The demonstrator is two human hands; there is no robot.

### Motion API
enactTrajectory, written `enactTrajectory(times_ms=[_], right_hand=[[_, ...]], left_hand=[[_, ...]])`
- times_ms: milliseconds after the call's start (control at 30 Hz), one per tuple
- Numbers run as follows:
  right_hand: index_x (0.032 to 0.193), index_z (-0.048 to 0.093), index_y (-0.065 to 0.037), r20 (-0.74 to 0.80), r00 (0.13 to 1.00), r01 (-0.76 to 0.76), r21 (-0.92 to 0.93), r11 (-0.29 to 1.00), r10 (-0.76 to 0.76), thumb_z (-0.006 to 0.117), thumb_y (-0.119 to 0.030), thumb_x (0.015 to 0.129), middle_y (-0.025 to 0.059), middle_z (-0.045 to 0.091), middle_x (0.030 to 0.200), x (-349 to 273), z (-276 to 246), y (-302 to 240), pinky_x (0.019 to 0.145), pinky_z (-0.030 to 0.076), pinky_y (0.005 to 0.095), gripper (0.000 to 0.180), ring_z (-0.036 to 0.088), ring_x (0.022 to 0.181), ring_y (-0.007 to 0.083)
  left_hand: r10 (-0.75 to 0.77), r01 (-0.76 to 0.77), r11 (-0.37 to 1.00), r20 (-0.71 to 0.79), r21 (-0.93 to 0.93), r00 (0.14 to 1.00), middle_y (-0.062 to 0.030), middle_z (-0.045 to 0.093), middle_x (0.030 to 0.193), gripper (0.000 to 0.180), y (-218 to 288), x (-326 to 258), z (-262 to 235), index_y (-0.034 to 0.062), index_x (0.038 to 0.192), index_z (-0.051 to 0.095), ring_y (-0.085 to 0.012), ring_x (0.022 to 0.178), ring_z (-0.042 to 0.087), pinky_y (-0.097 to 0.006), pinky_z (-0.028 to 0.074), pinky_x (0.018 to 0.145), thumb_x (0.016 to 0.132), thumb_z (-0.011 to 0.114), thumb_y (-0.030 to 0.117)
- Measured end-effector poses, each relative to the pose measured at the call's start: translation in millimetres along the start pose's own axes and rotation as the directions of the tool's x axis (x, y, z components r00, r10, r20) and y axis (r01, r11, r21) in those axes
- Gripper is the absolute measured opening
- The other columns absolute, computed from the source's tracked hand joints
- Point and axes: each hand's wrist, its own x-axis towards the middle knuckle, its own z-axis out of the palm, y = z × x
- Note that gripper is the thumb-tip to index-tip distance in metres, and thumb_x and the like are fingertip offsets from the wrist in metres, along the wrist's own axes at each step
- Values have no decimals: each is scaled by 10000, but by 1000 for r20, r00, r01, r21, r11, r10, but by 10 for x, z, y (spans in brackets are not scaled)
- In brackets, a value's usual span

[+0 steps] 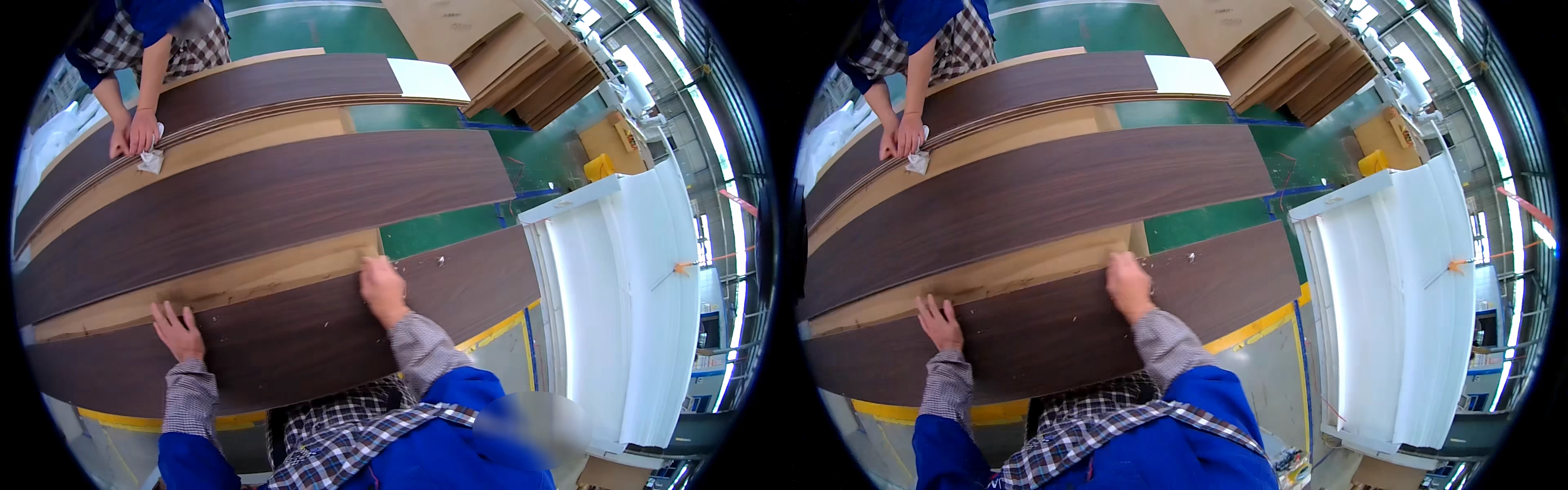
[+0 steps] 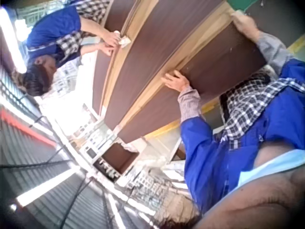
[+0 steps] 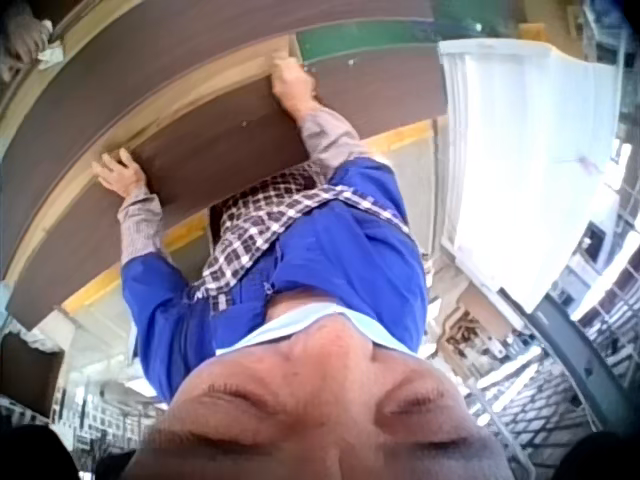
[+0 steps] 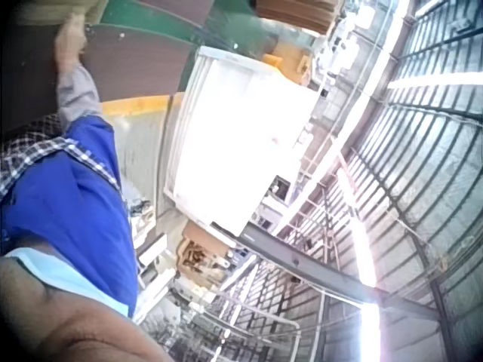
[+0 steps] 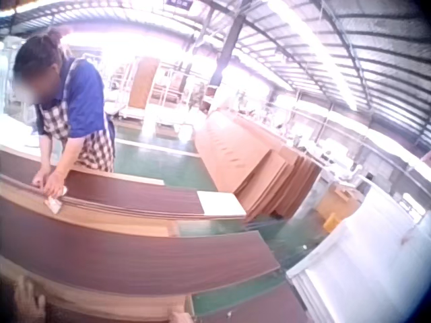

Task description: The person scrapes the edges of long wooden panels with a metal tool and wipes the surfaces with a cloth. They also use a blue marker to make marks on the panels. The person works alongside a coworker in a factory setting.

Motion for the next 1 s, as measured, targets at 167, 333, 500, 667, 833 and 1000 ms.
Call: enactTrajectory(times_ms=[167, 333, 500, 667, 833, 1000], right_hand=[[910, 601, -77, -188, 970, -198, -228, 953, 156, 562, -138, 852, 105, 555, 833, 242, -907, 1748, 599, 483, 390, 93, 586, 717, 312], [897, 575, -68, -289, 941, -280, -367, 887, 177, 513, -146, 877, 97, 545, 858, 395, -1411, 2851, 607, 480, 404, 101, 575, 759, 312], [818, 526, -97, 139, 990, 44, -245, 969, -10, 523, -126, 837, 89, 509, 769, 264, -740, 1501, 529, 473, 388, 35, 561, 647, 282], [858, 532, -93, 202, 975, 70, 138, 988, -97, 543, -108, 824, 96, 507, 776, 298, -477, 1155, 532, 479, 387, 39, 570, 654, 290], [877, 575, -94, -6, 993, -111, -331, 937, 115, 502, -120, 846, 99, 550, 835, 577, -1420, 2766, 570, 489, 418, 84, 590, 693, 303], [880, 597, -102, -76, 947, -293, -598, 746, 312, 497, -159, 857, 90, 559, 866, 649, -2098, 3944, 628, 492, 463, 117, 611, 763, 328]], left_hand=[[229, -209, 952, 68, -223, 971, -225, 254, 1436, 590, 1879, -365, -28, 5, 1339, 363, -380, 1323, 249, -472, 199, 1089, 888, 490, 362], [145, -110, 957, 118, -268, 982, -225, 300, 1411, 567, 2206, -349, -66, 10, 1340, 363, -391, 1294, 289, -467, 232, 1068, 894, 482, 339], [108, -71, 946, 100, -317, 989, -203, 342, 1395, 504, 2158, -344, 28, 10, 1331, 373, -385, 1252, 345, -443, 272, 1040, 915, 437, 288], [97, -67, 962, 104, -266, 990, -200, 356, 1388, 487, 2034, -349, 110, 14, 1331, 380, -375, 1254, 347, -434, 271, 1044, 932, 401, 291], [90, -58, 966, 117, -253, 989, -195, 359, 1387, 482, 2001, -372, 122, 18, 1328, 390, -366, 1262, 340, -430, 264, 1049, 935, 394, 297], [105, -79, 973, 112, -219, 988, -197, 374, 1372, 473, 1999, -356, 248, 17, 1308, 410, -363, 1249, 353, -430, 272, 1042, 920, 427, 287]])
